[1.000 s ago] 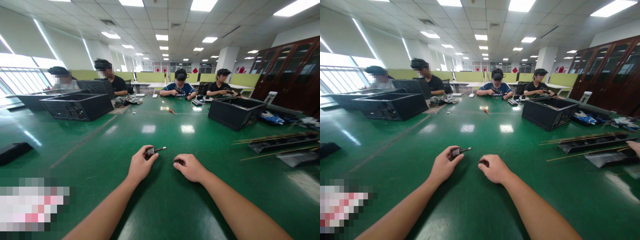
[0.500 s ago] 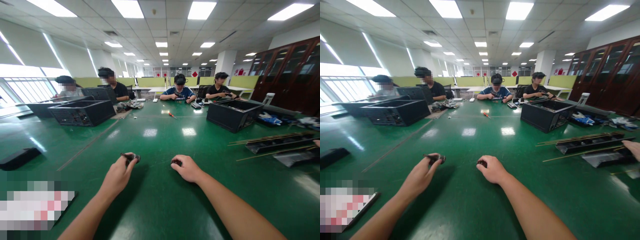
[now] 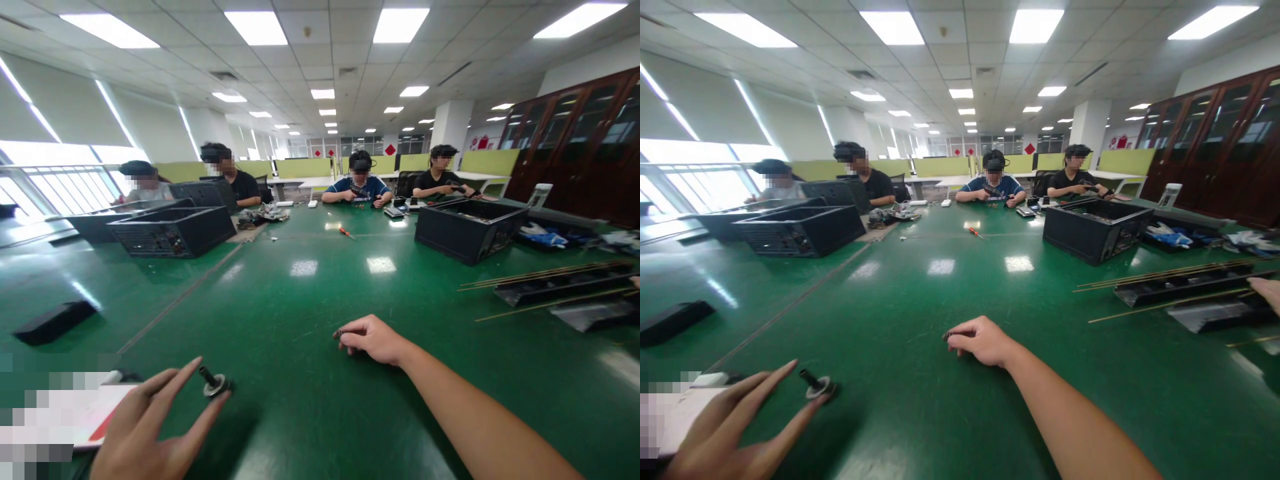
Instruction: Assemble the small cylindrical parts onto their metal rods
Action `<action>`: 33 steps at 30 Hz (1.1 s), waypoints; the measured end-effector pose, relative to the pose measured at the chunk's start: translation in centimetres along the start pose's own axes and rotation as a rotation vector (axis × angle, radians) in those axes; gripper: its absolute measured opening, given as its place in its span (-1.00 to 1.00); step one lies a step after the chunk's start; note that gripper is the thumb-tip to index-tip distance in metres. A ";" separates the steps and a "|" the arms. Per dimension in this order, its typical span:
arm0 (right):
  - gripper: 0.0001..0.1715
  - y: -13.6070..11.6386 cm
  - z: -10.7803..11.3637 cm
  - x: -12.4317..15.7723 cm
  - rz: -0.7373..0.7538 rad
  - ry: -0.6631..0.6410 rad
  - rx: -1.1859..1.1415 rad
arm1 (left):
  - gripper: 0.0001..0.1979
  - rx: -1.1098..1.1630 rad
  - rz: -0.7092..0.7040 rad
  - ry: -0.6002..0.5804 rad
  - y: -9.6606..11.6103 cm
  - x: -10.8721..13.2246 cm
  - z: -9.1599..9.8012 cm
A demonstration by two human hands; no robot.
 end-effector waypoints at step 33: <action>-0.49 -0.7 -3.7 1.6 -0.126 -0.334 -0.258 | -0.54 -0.133 0.405 -0.127 -4.4 -3.4 1.6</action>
Point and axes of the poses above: each hand's wrist, its own x-axis away from the middle knuckle, its own z-axis out of the back of the hand, y = z × x, the point moved 9 cm from there along -x, towards the middle knuckle, and after that the axes turned 6 degrees about x, right-handed, at the moved point
